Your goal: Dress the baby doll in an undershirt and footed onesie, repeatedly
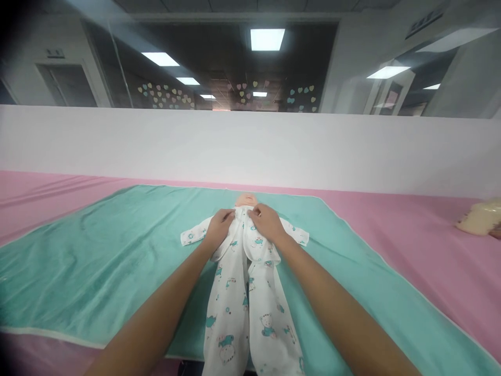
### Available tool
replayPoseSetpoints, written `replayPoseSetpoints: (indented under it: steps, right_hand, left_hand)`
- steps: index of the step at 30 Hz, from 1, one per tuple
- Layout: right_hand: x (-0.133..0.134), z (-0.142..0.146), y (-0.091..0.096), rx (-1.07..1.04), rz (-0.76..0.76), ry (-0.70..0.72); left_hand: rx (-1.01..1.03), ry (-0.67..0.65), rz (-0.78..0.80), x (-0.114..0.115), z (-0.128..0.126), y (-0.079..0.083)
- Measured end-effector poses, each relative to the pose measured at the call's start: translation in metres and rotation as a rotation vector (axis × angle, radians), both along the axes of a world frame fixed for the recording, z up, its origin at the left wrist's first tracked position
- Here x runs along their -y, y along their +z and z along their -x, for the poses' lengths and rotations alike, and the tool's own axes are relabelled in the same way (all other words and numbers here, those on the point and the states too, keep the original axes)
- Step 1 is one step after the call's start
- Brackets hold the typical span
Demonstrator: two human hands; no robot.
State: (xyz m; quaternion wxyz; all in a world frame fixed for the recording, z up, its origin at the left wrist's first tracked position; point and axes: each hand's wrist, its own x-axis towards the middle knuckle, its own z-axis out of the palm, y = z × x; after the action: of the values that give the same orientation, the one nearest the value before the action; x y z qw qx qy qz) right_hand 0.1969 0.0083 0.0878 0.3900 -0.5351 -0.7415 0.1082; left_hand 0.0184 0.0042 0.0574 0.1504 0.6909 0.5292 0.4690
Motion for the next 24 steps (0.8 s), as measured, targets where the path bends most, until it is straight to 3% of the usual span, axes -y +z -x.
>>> replayPoseSetpoints:
  steps: [5, 8, 13, 18, 24]
  right_hand:
    - [-0.039, 0.026, 0.006, 0.228, 0.131, -0.152]
    - [-0.050, 0.030, -0.002, 0.219, 0.093, -0.173]
    - [-0.047, 0.029, -0.022, 0.130, -0.017, -0.209]
    - [-0.039, 0.025, -0.027, -0.088, -0.164, -0.193]
    - [-0.033, 0.019, -0.030, -0.254, -0.152, -0.128]
  left_hand:
    - [-0.074, 0.026, 0.098, -0.031, -0.003, 0.008]
    - [-0.130, -0.012, 0.140, -0.043, -0.006, 0.016]
    - [-0.163, -0.051, 0.202, -0.052, -0.008, 0.026]
    - [-0.098, -0.079, 0.251, -0.055, -0.015, 0.035]
    - [0.204, -0.162, 0.289, -0.044, -0.023, 0.048]
